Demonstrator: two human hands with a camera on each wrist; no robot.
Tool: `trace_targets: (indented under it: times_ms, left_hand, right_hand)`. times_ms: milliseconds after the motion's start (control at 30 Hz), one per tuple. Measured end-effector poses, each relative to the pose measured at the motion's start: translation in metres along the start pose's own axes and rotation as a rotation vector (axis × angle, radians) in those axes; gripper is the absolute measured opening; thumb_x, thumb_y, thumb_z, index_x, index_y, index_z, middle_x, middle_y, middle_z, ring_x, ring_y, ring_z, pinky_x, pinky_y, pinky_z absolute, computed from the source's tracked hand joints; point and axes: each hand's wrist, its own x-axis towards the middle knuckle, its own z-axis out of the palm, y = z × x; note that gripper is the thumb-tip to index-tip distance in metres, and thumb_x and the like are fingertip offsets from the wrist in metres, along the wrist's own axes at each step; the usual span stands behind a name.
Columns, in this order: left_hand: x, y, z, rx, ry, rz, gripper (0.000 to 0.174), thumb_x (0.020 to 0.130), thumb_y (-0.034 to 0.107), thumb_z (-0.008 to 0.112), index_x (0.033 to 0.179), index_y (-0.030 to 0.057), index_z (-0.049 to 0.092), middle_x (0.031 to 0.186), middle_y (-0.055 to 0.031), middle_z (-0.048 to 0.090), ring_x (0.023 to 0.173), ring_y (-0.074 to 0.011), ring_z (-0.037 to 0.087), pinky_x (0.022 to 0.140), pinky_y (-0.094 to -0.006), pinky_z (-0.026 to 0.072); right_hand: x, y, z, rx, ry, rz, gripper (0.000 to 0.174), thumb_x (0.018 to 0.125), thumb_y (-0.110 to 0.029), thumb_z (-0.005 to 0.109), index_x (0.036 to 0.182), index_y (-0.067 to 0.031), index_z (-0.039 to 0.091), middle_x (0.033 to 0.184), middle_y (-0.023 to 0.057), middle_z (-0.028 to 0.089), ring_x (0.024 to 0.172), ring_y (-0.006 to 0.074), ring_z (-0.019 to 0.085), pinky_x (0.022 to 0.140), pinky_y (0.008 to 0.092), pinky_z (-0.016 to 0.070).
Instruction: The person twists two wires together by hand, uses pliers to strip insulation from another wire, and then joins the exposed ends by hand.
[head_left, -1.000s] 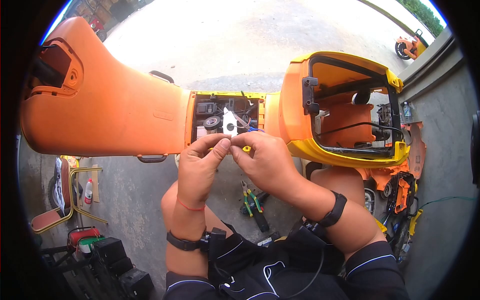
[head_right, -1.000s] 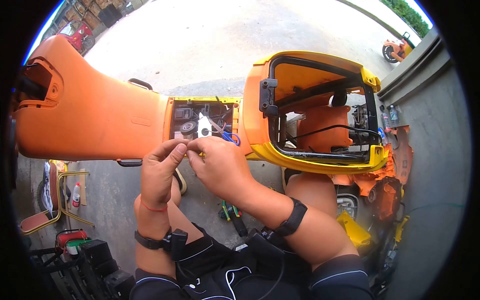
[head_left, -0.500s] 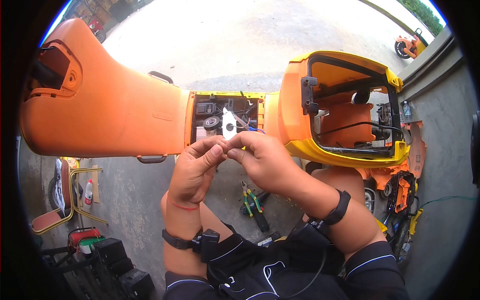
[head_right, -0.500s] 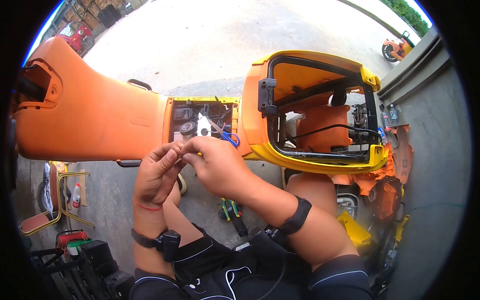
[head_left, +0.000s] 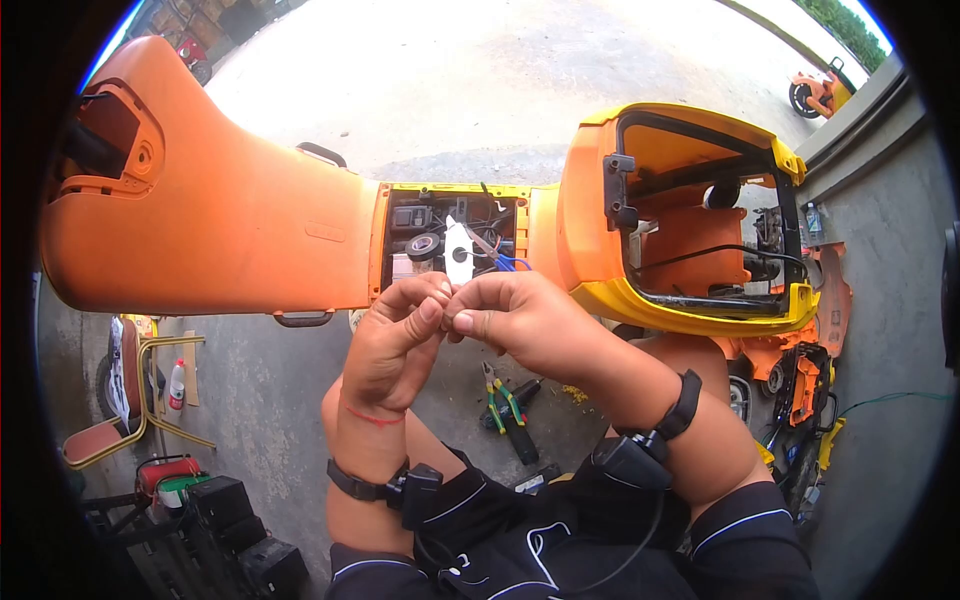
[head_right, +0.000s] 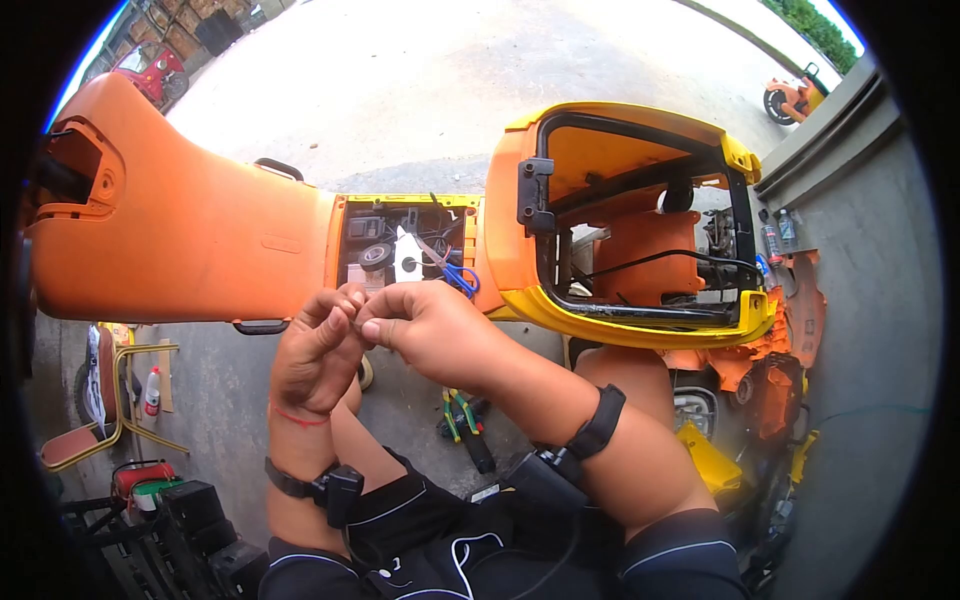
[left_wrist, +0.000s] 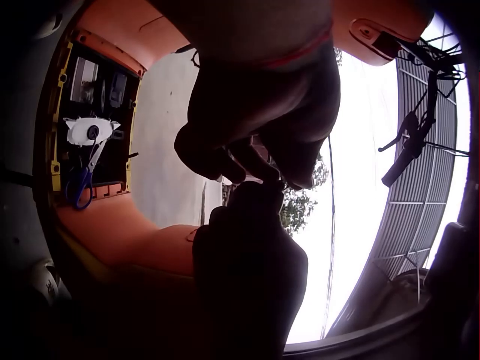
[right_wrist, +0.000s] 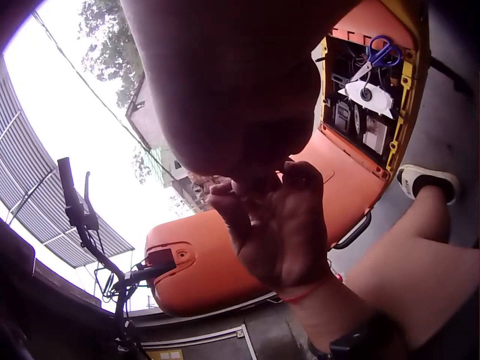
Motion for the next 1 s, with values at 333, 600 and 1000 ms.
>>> trace_targets:
  times_ms: [333,600,1000]
  left_hand:
    - [-0.002,0.009,0.009,0.058,-0.041,0.03,0.011,0.097,0.014,0.074,0.104,0.0059,0.074,0.114,-0.0066,0.065,0.108,-0.0201,0.06,0.089,-0.0359,0.0495]
    - [-0.003,0.005,0.004,0.085,0.002,0.05,0.009,0.095,0.014,0.076,0.099,0.0055,0.076,0.111,-0.0058,0.066,0.111,-0.0195,0.058,0.099,-0.0357,0.0454]
    - [-0.004,0.0,0.014,0.078,-0.014,0.228,0.014,0.092,0.018,0.08,0.092,0.0082,0.071,0.106,-0.0018,0.061,0.111,-0.0191,0.056,0.102,-0.0359,0.0419]
  right_hand:
    - [-0.004,-0.01,-0.005,0.327,-0.183,0.171,0.019,0.098,-0.023,0.072,0.103,-0.0051,0.07,0.092,0.0026,0.071,0.068,0.0055,0.052,0.06,0.0221,0.0402]
    - [-0.003,-0.008,0.0,0.309,-0.124,0.168,0.017,0.098,-0.02,0.072,0.102,-0.0038,0.07,0.091,0.003,0.07,0.066,0.0059,0.051,0.059,0.0221,0.0395]
    - [-0.001,-0.002,0.004,0.461,-0.205,0.178,0.015,0.099,-0.016,0.069,0.103,-0.0016,0.069,0.09,0.004,0.068,0.062,0.0067,0.048,0.058,0.0205,0.0376]
